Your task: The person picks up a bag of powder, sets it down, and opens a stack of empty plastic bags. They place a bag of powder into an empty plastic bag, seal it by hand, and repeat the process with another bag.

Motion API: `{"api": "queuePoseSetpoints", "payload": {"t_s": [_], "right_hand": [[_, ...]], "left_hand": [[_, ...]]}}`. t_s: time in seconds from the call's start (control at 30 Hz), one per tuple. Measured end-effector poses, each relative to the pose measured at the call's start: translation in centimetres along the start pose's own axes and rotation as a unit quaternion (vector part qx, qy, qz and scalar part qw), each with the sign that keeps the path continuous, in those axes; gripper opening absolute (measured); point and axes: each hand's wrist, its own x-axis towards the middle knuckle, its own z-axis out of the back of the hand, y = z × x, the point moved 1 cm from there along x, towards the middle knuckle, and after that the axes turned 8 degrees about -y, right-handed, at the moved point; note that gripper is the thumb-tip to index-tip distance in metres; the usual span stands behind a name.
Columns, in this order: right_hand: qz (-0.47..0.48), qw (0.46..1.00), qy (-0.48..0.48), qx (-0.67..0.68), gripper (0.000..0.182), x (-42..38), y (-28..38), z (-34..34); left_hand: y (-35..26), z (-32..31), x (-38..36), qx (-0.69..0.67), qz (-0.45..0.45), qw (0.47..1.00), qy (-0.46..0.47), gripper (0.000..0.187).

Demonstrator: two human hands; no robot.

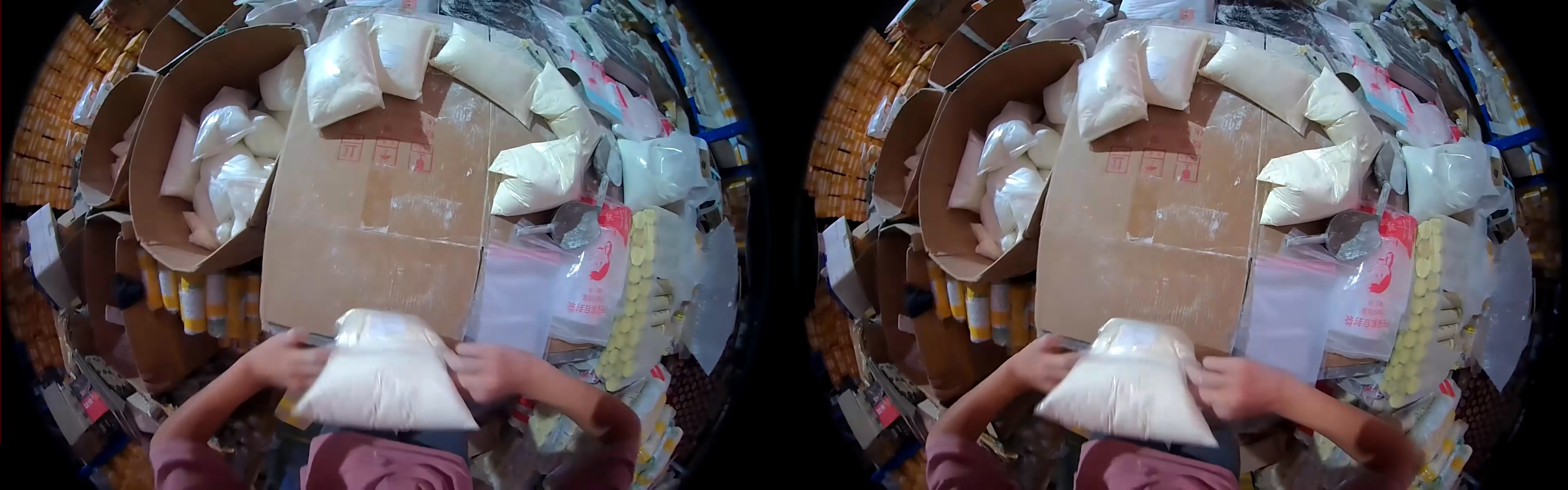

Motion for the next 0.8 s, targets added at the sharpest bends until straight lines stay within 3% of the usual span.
{"api": "queuePoseSetpoints", "payload": {"t_s": [0.03,0.07,0.13,0.23,0.3,0.33,0.4,0.43,0.47,0.5,0.53,0.57,0.67,0.7,0.8], "right_hand": [[-0.036,0.998,-0.045,0.005,0.013,0.5,-0.2,-1.8],[-0.003,1.000,-0.023,-0.006,0.014,0.8,-0.6,-2.4],[-0.008,1.000,0.021,-0.005,0.014,-1.0,-1.1,-5.7],[-0.007,0.997,0.074,-0.022,0.018,-0.4,0.5,-4.2],[0.019,0.991,-0.004,-0.130,0.022,0.5,2.2,-2.4],[0.031,0.981,-0.040,-0.186,0.024,0.9,2.9,-1.2],[-0.167,0.970,-0.178,0.019,0.027,1.2,3.8,-1.6],[-0.155,0.981,-0.120,-0.014,0.022,0.0,3.3,-3.1],[-0.145,0.987,-0.060,-0.041,0.018,-0.8,3.6,-3.7],[-0.080,0.993,0.024,-0.086,0.012,1.0,4.0,0.2],[-0.066,0.994,0.005,-0.091,0.013,0.5,3.9,0.5],[-0.055,0.990,-0.033,-0.128,0.014,0.2,4.1,1.0],[-0.115,0.984,-0.082,-0.106,0.017,-0.2,4.5,0.0],[-0.107,0.985,0.022,-0.137,0.018,1.6,4.9,2.3],[-0.097,0.989,0.000,-0.114,0.020,0.1,5.4,0.9]], "left_hand": [[0.9,0.0,1.0,-0.161,0.079,0.984,-0.006,0.036],[1.1,0.1,1.4,-0.228,0.119,0.966,-0.011,0.033],[1.3,0.4,2.4,-0.218,0.090,0.970,0.050,0.029],[1.4,3.2,2.7,-0.198,0.085,0.976,0.014,0.025],[0.6,5.2,2.6,-0.176,0.092,0.980,-0.002,0.028],[0.2,5.9,2.3,-0.203,0.143,0.968,-0.031,0.032],[-2.4,2.4,1.5,-0.241,0.239,0.939,-0.061,0.019],[-1.0,4.3,2.4,-0.206,0.194,0.957,0.069,0.030],[-0.2,4.3,3.4,-0.190,0.147,0.970,0.046,0.031],[0.8,5.6,4.5,-0.192,0.132,0.972,0.022,0.028],[1.6,7.1,5.2,-0.190,0.118,0.975,-0.002,0.025],[2.1,8.3,5.3,-0.146,0.162,0.975,-0.051,0.030],[1.6,6.3,4.4,-0.193,0.220,0.952,-0.092,0.034],[2.6,7.1,5.1,-0.185,0.196,0.962,-0.037,0.035],[1.2,7.7,4.6,-0.169,0.149,0.974,-0.042,0.035]]}}
